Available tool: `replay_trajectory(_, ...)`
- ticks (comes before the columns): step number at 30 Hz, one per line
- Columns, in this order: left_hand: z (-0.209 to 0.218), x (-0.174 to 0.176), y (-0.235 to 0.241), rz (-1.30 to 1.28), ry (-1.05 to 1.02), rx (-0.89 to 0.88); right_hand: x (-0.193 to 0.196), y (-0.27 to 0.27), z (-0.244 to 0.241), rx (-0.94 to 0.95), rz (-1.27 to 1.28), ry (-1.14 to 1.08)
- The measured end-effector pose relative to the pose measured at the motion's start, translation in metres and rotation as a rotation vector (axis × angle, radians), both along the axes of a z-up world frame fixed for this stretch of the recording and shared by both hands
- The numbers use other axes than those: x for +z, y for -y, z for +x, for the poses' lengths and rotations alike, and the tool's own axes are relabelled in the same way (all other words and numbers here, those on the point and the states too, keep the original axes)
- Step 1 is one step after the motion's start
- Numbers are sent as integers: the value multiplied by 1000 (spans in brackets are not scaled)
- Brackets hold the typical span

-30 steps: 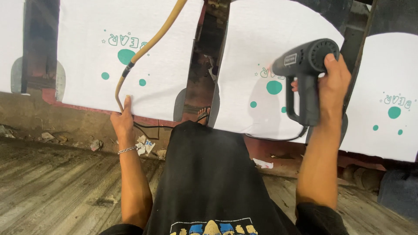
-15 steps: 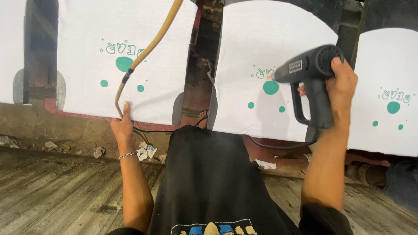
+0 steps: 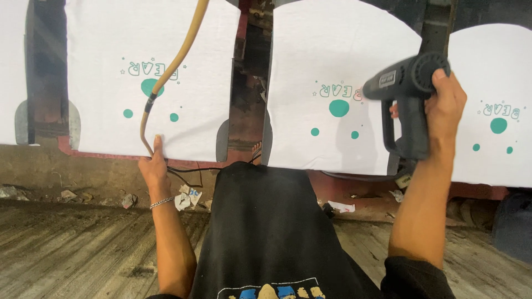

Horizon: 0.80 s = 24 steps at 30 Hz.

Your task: Using a handheld heat gun to dry ink on screen-printed shirts on a production line.

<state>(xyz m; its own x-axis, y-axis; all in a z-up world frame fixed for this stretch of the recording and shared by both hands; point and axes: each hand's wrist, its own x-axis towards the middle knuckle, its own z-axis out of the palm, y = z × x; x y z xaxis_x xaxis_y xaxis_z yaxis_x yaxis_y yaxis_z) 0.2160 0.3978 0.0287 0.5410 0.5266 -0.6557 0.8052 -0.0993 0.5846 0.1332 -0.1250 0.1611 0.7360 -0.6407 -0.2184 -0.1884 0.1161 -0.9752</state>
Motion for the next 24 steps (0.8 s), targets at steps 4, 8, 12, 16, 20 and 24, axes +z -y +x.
replay_trajectory(4, 0, -2, 1, -36, 5, 13, 6, -1, -9, 35, -19, -124)
replay_trajectory(8, 1, 2, 3, -1, -15, -5, -11, 12, -9, -6, -28, -1)
replay_trajectory(12, -2, -3, -1, -6, -3, -2, 8, 9, -28, 80, -3, -110)
replay_trajectory(16, -1, -2, -1, -10, -11, 2, -15, 25, -13, -34, 35, -33)
replay_trajectory(20, -2, -9, -5, -27, 7, -3, -51, 70, -7, -52, 73, 115)
replay_trajectory(24, -2, 0, 1, -8, 3, 4, -32, 59, -17, 3, 128, 14)
